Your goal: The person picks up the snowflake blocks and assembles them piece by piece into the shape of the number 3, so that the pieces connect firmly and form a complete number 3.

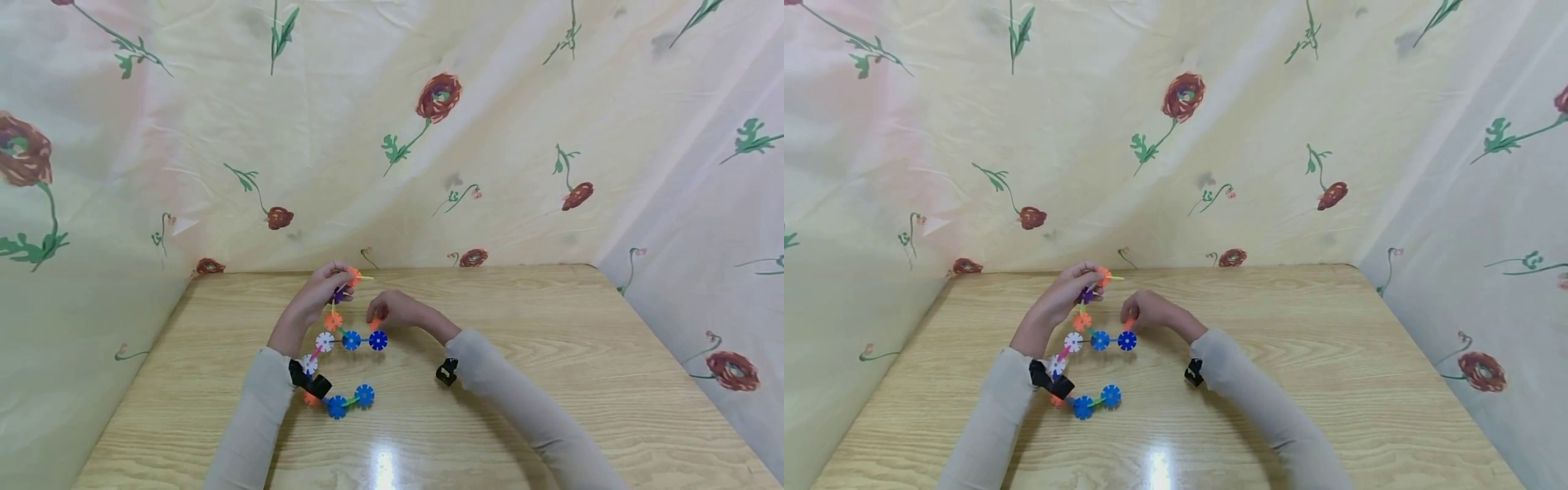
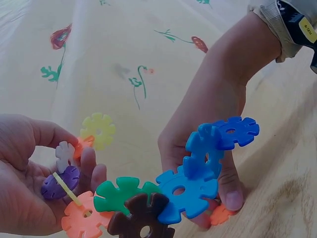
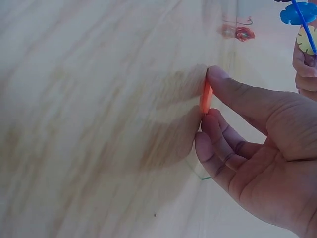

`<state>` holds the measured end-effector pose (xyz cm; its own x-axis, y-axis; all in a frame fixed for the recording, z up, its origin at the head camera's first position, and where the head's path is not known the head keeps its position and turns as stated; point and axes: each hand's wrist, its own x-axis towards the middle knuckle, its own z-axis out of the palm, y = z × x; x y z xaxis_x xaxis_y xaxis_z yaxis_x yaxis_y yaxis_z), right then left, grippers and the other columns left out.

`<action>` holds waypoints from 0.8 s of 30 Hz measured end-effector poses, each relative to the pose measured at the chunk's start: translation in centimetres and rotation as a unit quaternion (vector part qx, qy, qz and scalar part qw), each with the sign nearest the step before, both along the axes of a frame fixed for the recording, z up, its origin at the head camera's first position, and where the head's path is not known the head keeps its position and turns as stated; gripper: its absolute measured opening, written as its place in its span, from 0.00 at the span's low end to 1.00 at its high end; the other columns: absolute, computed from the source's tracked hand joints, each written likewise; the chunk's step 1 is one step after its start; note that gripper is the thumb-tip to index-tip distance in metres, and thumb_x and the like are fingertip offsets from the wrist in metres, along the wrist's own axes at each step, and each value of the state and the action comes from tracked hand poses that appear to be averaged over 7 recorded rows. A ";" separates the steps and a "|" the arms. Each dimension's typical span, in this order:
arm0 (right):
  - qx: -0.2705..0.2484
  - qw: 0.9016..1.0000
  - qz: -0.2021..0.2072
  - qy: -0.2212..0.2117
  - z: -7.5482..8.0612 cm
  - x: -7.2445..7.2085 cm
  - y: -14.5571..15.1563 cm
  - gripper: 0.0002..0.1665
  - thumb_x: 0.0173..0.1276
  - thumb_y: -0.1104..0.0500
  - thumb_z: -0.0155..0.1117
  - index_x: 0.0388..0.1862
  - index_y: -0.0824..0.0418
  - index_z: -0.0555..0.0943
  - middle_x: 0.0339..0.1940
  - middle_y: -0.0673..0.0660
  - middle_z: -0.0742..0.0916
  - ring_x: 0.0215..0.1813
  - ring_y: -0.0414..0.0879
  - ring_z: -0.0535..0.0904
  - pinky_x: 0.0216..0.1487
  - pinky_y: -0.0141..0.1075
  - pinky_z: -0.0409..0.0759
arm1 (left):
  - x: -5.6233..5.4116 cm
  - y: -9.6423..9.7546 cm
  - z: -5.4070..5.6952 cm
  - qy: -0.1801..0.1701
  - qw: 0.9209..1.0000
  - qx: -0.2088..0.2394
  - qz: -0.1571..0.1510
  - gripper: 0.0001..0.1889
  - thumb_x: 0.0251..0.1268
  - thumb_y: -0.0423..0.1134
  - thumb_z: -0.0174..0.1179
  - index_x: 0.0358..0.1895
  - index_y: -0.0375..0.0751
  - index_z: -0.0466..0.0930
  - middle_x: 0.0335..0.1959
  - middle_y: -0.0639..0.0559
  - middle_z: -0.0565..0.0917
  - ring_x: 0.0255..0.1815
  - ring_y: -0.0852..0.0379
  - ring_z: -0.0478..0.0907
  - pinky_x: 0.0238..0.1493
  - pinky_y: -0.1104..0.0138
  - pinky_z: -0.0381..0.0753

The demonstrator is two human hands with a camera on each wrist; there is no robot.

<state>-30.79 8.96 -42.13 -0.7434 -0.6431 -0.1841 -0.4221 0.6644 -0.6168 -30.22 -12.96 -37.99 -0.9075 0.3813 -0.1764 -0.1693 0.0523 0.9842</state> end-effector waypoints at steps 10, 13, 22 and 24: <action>-0.004 1.000 -0.027 -0.009 -0.1 0.2 -0.1 0.13 0.62 0.70 0.73 0.46 0.63 0.86 0.33 0.55 0.85 0.34 0.41 0.77 0.35 0.28 0.76 | -0.1 0.1 -0.2 -0.005 1.000 0.003 0.001 0.11 0.81 0.40 0.50 0.54 0.36 0.72 0.36 0.53 0.79 0.35 0.62 0.81 0.44 0.71 0.85; -0.004 0.999 -0.038 -0.014 -0.1 0.3 -0.1 0.12 0.63 0.69 0.73 0.46 0.64 0.86 0.31 0.54 0.84 0.32 0.41 0.76 0.33 0.28 0.75 | -0.1 0.1 -0.3 -0.005 1.000 0.003 0.001 0.11 0.81 0.40 0.50 0.54 0.36 0.72 0.37 0.52 0.79 0.35 0.62 0.81 0.43 0.72 0.85; 0.010 0.999 -0.051 -0.005 0.1 0.3 0.0 0.08 0.62 0.66 0.75 0.40 0.63 0.86 0.30 0.53 0.84 0.31 0.40 0.75 0.32 0.27 0.73 | -0.1 0.1 -0.2 -0.002 1.000 -0.003 0.001 0.12 0.82 0.40 0.49 0.56 0.36 0.71 0.37 0.53 0.78 0.36 0.61 0.82 0.60 0.54 0.84; 0.010 0.999 -0.052 -0.003 0.1 0.3 0.0 0.08 0.62 0.66 0.76 0.39 0.63 0.85 0.30 0.53 0.84 0.32 0.41 0.75 0.33 0.27 0.73 | 0.0 0.1 -0.2 -0.002 1.000 -0.003 0.001 0.12 0.82 0.40 0.49 0.56 0.36 0.72 0.37 0.54 0.78 0.36 0.62 0.81 0.61 0.53 0.83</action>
<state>-30.52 8.97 -42.04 -0.8048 -0.5583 -0.2015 -0.3461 0.7173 -0.6047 -30.26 -12.83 -38.15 -0.9074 0.3785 -0.1828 -0.1742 0.0571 0.9830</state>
